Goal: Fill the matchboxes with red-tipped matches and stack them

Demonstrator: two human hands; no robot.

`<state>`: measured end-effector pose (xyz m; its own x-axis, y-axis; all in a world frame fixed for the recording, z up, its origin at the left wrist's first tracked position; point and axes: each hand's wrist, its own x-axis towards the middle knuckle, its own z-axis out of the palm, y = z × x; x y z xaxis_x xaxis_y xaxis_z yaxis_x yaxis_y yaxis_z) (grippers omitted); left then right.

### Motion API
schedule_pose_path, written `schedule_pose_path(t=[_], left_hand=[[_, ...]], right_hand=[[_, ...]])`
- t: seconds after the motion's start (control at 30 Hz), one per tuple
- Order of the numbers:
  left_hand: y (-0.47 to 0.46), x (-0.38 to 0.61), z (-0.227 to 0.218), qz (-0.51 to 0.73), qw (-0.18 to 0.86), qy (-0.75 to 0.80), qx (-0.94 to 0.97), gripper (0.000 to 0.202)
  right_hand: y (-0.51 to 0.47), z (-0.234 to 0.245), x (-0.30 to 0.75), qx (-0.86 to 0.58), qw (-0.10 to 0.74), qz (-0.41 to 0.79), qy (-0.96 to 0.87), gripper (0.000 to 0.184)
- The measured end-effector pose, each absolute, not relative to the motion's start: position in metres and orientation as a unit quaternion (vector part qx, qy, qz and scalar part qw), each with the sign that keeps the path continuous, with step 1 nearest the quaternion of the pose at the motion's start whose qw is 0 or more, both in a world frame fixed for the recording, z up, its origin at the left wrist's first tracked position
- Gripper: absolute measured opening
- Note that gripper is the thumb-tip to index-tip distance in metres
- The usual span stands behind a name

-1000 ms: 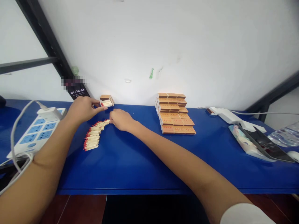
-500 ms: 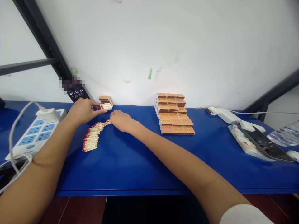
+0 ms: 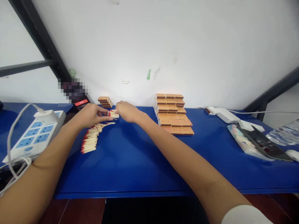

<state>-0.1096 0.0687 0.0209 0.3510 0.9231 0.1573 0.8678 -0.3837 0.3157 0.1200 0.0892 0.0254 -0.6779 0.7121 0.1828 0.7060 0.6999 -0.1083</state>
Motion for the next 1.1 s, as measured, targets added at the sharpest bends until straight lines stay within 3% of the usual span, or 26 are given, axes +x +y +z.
schedule_pose_path(t=[0.63,0.87,1.1], left_hand=[[0.067,-0.110,0.019,0.209,0.148,0.509,0.822,0.067],[0.064,-0.108,0.025,0.217,0.148,0.527,0.808,0.064],[0.063,-0.106,0.027,0.235,0.161,0.539,0.793,0.059]], right_hand=[[0.103,0.020,0.123,-0.359,0.194,0.152,-0.900,0.012],[0.111,0.015,0.127,-0.336,0.266,0.175,-0.886,0.010],[0.115,0.013,0.130,-0.367,0.271,0.206,-0.866,0.011]])
